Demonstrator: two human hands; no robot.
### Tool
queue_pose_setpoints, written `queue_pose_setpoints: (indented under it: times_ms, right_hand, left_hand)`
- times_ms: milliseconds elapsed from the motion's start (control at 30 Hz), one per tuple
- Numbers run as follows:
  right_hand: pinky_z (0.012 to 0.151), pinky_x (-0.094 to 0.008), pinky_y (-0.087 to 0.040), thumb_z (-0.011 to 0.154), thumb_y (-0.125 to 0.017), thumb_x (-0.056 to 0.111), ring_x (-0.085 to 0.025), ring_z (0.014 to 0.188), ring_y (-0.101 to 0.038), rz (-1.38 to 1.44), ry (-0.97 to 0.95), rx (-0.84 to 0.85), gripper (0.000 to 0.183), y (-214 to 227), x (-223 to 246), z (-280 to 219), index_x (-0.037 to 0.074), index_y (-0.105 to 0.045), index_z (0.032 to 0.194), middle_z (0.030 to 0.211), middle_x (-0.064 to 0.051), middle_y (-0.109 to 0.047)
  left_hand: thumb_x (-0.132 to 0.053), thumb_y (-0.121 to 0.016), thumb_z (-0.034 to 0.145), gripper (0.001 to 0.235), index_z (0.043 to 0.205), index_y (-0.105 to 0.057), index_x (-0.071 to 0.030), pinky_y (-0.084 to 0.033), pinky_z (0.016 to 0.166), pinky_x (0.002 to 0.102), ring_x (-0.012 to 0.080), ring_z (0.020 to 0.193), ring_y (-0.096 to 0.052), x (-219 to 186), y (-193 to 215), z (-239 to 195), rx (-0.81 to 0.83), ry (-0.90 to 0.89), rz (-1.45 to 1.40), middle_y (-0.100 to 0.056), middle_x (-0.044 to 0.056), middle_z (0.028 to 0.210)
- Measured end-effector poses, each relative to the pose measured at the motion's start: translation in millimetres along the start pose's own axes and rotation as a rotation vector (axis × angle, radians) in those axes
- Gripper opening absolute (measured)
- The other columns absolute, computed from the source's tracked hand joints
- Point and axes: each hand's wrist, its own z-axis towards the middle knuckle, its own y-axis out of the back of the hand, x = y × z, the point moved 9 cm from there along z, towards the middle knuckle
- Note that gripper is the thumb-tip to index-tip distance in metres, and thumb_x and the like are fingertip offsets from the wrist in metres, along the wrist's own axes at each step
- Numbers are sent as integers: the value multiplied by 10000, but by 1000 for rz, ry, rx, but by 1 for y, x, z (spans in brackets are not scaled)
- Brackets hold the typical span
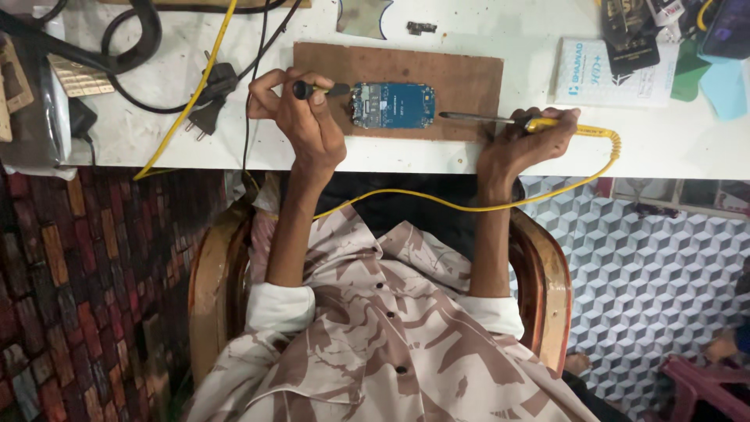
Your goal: The person uses a soldering iron and solder wire to work on a small electronic display module placed on a wooden board. They flip the module over to access the back and continue soldering various points on the circuit board.
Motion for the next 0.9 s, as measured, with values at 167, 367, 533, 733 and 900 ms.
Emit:
queue_pose_setpoints:
  times_ms: [167, 367, 533, 733, 900]
  right_hand:
    - [436, -256, -355, 991, -570, 441, -142, 513, -522, -28, -5, -80, 362, 4, -1, -2, 127, -475, 838, 641, -28, -527]
    - [461, -254, -359, 1005, -548, 492, -145, 549, -527, -100, 7, -74, 404, -2, 3, -4, 110, -488, 885, 682, -24, -536]
    - [409, -263, -311, 1034, -524, 492, -124, 463, -398, -203, -10, -73, 422, -4, 2, -6, 102, -462, 886, 638, -37, -489]
    - [404, -264, -306, 1023, -495, 516, -125, 462, -405, -247, 0, -74, 424, -7, 3, -7, 111, -476, 899, 644, -47, -500]
    - [450, -255, -317, 1065, -496, 499, -124, 531, -431, -291, 66, -57, 429, -10, 6, -2, 98, -491, 911, 706, -25, -491]
  left_hand:
    - [-181, -405, 1096, 221, 1023, -585, -78, -265, 994, 471, 268, 1049, -417, 5, 0, -1, 27, 56, 69, -643, 47, 951]
    - [-203, -395, 1108, 226, 1025, -567, -83, -260, 1023, 466, 267, 1094, -420, 13, -2, -2, 16, 67, 60, -656, 40, 965]
    - [-198, -381, 1110, 240, 1009, -563, -79, -258, 1038, 468, 264, 1091, -409, 18, -5, -3, 30, 95, 57, -652, 27, 950]
    - [-228, -390, 1081, 257, 964, -585, -107, -248, 997, 474, 269, 1026, -438, 18, -3, -5, 8, 71, 122, -617, 16, 882]
    - [-215, -371, 1145, 259, 1051, -545, -48, -299, 1023, 464, 276, 1071, -418, 19, -6, -5, 28, 58, 16, -658, 9, 954]
